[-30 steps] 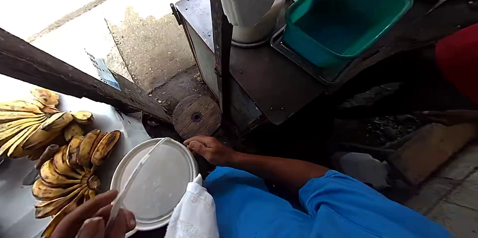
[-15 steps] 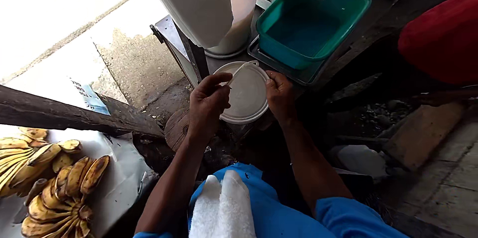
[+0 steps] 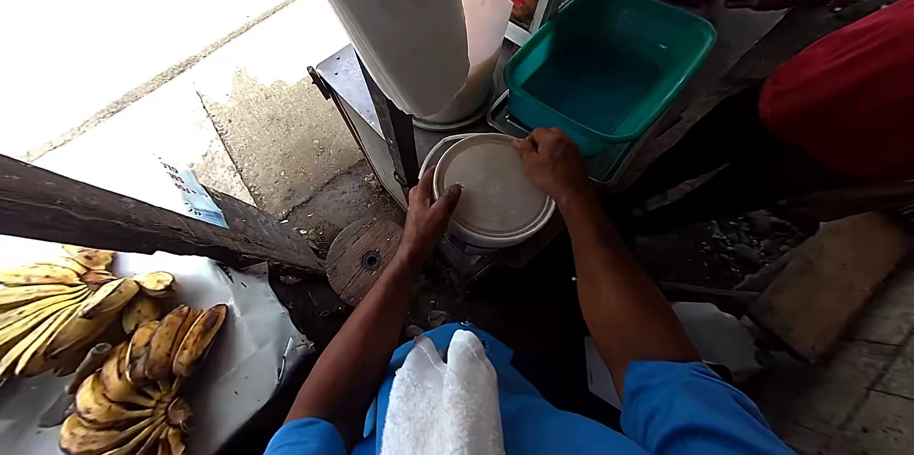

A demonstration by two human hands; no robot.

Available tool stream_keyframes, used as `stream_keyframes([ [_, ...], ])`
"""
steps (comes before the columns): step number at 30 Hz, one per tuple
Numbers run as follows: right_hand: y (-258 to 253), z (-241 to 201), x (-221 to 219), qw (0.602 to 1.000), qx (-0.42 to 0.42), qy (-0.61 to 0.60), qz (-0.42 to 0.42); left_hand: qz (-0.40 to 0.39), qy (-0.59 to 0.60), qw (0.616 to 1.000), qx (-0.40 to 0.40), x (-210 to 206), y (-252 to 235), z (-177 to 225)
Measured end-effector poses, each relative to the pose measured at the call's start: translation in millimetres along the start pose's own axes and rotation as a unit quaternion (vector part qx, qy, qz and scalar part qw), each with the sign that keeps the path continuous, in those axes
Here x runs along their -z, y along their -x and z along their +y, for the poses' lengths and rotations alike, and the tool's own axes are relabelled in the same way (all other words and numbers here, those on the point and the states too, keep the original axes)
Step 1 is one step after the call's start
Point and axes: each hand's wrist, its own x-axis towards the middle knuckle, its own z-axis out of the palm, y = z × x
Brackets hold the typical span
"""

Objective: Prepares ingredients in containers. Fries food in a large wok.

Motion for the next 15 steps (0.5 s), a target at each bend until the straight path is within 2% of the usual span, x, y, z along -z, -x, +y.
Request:
stream_keyframes([
  [2,5.5,2.2,-4.5,1.000,0.004,0.010,0.028,-0.002,0.001,1.000,0.005,-0.3,-2.7,0.4],
  [5,4.3,6.1,-8.0,0.995,0.059,0.044,0.065,-0.012,0.009,1.000,-0.004,1.6,-18.6,-4.9],
  [7,-3.6,3.3,-7.0,0.995,0.078,0.055,0.042,-0.020,0.013,1.000,-0.002,4.0,-25.6,-6.2],
  [9,-7.8,-0.6,-4.0,0.997,0.049,0.054,0.008,-0.008,0.003,1.000,0.016,5.3,-24.7,-0.5],
  [13,-3.4,0.6,0.4,0.997,-0.031,0.077,-0.006,0.102,-0.093,0.990,0.031,-12.8,9.9,14.2],
  [15,-3.3,-1.1,1.6,0.994,-0.044,0.096,-0.005,0.101,-0.106,0.989,0.028,-23.9,29.8,13.5],
])
